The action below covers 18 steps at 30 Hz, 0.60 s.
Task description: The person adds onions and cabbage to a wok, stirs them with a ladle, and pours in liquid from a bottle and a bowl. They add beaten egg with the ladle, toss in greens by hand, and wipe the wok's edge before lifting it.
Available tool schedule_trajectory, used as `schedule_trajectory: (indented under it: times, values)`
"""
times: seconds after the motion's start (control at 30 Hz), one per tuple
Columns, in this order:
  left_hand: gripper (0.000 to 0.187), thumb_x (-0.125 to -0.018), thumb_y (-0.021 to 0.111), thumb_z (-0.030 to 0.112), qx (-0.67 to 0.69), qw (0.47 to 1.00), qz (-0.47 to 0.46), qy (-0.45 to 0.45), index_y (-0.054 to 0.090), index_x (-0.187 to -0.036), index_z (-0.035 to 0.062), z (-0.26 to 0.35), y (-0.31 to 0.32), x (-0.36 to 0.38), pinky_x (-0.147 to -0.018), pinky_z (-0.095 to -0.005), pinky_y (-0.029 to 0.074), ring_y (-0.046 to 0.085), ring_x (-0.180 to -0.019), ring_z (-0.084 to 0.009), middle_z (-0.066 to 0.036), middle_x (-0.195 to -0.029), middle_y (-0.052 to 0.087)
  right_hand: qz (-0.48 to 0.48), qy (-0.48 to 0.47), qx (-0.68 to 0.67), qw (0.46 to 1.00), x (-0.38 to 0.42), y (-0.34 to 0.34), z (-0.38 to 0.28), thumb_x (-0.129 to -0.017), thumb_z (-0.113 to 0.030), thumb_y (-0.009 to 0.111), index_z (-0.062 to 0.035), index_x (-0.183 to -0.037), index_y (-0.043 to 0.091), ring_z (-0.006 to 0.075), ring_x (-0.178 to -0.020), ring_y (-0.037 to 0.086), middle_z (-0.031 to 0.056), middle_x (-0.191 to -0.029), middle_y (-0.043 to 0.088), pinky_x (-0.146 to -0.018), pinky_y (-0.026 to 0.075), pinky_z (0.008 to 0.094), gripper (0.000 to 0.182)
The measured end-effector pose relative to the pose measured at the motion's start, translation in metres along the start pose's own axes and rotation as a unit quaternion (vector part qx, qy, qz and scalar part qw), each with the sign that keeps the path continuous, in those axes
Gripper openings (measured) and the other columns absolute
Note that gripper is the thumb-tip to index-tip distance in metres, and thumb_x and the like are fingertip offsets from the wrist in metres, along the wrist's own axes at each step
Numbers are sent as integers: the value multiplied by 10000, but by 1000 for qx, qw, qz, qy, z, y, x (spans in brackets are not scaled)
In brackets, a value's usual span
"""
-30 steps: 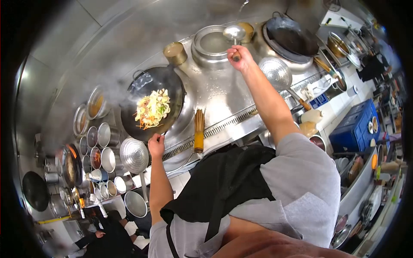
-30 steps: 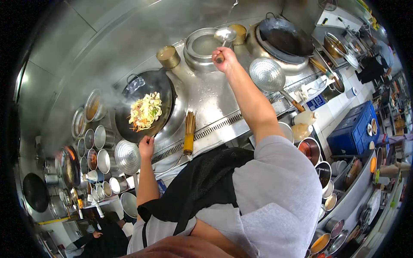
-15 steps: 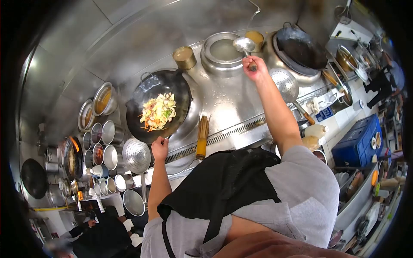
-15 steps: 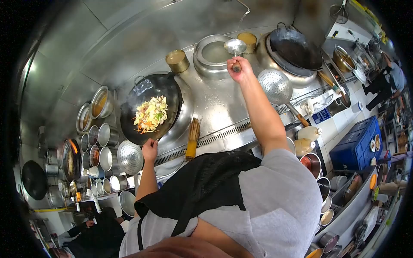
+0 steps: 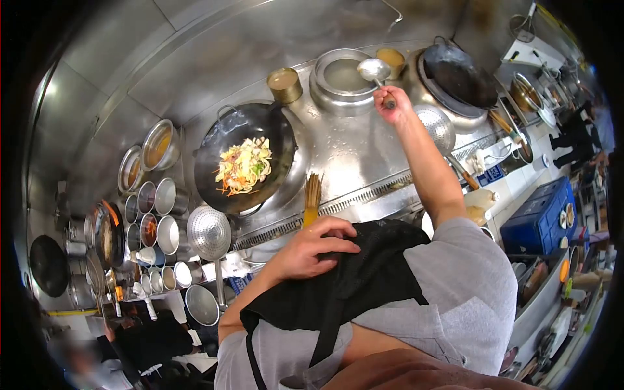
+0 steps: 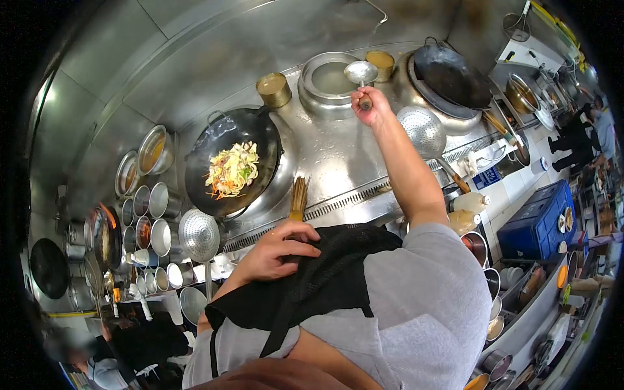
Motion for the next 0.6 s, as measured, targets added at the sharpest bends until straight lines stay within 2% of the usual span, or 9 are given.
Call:
schedule_trajectory:
  times: [0.07, 0.1, 0.17, 0.33, 0.47, 0.53, 0.6]
  values:
    - [410, -606, 671, -90, -6, 999, -24, 45, 667, -979, 82, 0, 4, -1, -771, -324, 476, 566, -958, -225, -61, -1105, 558, 12, 6, 12, 1000, -2, -3, -3, -868, -52, 462, -12, -855, 362, 111, -546, 499, 40, -685, 459, -516, 463, 243, 109]
    - [358, -590, 665, -90, -13, 998, -11, 59, 668, -910, 72, 3, 2, -1, -718, -331, 469, 580, -883, -226, -50, -1027, 593, 12, 7, 11, 1000, -3, -5, -5, -868, -52, 462, -12, -855, 362, 111, -546, 499, 40, -685, 459, -516, 463, 243, 109]
    - [333, -591, 662, -90, -31, 996, 18, 80, 673, -882, 71, 3, -3, 3, -716, -334, 468, 585, -854, -229, -42, -976, 608, -29, 5, 37, 999, -3, -5, -7, -867, -50, 469, -11, -856, 364, 111, -552, 502, 40, -692, 460, -517, 462, 244, 113]
    - [253, -606, 660, -86, -68, 989, 93, 96, 691, -806, 65, 18, -21, 21, -704, -335, 468, 595, -768, -228, -30, -842, 645, -31, 14, 24, 999, -1, -6, -7, -868, -49, 468, -12, -863, 364, 106, -557, 501, 41, -705, 462, -512, 457, 244, 111]
    - [103, -687, 682, 94, -89, 975, 176, 107, 720, -781, 74, 46, -59, 52, -639, -357, 433, 568, -704, -201, -29, -765, 657, -23, 5, 14, 1000, 3, -2, -11, -870, -43, 463, -13, -877, 359, 104, -560, 498, 43, -715, 455, -510, 452, 244, 109]
    - [102, -649, 694, 149, -97, 963, 222, 122, 722, -718, 79, 66, -76, 70, -588, -347, 379, 529, -646, -181, -21, -732, 650, -33, 6, 6, 999, 1, -3, -13, -871, -41, 460, -14, -879, 354, 107, -563, 498, 45, -717, 451, -512, 450, 246, 109]
    - [96, -581, 705, 136, -97, 949, 274, 123, 713, -655, 75, 83, -82, 89, -568, -330, 341, 501, -598, -165, -19, -688, 637, -41, 7, -4, 999, 2, -5, -13, -872, -39, 457, -15, -882, 350, 111, -566, 498, 47, -718, 448, -514, 448, 248, 110]
Point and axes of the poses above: each hand's wrist, its own x-axis away from the middle knuckle, its own y-axis out of the palm, z = x × y, the point moved 6 cm from there along -x, towards the middle knuckle
